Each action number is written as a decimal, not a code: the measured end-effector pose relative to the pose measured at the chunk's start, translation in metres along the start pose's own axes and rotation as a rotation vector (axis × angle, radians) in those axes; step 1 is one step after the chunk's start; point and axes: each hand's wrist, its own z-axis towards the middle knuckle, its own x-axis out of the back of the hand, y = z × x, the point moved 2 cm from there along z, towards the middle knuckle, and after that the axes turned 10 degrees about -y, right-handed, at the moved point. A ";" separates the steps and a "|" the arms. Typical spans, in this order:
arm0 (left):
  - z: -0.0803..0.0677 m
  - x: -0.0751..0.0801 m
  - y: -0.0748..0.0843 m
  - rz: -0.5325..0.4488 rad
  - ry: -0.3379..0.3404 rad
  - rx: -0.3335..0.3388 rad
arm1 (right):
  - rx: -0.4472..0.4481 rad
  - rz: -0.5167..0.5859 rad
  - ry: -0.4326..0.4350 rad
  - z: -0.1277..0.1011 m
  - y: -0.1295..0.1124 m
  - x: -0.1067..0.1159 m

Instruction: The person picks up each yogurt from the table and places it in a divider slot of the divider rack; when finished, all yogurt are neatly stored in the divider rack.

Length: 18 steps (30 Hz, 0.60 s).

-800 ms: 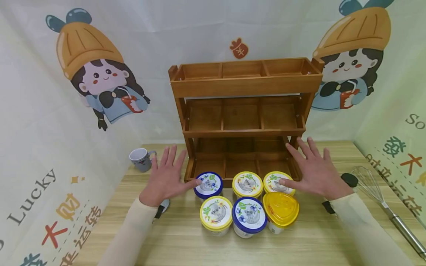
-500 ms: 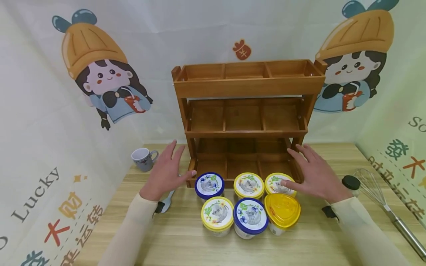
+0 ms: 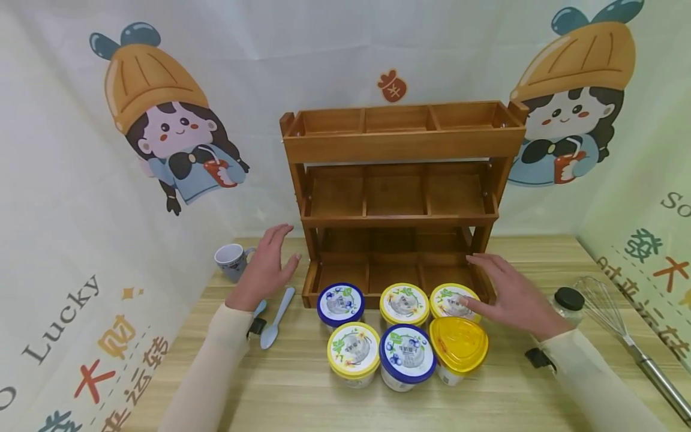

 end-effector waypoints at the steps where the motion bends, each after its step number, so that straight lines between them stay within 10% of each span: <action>1: 0.002 0.000 -0.001 -0.015 0.008 -0.006 | 0.009 0.016 -0.001 -0.001 0.000 -0.001; 18: 0.042 0.001 -0.006 -0.417 0.152 -0.065 | 0.065 0.252 -0.071 -0.015 0.006 -0.028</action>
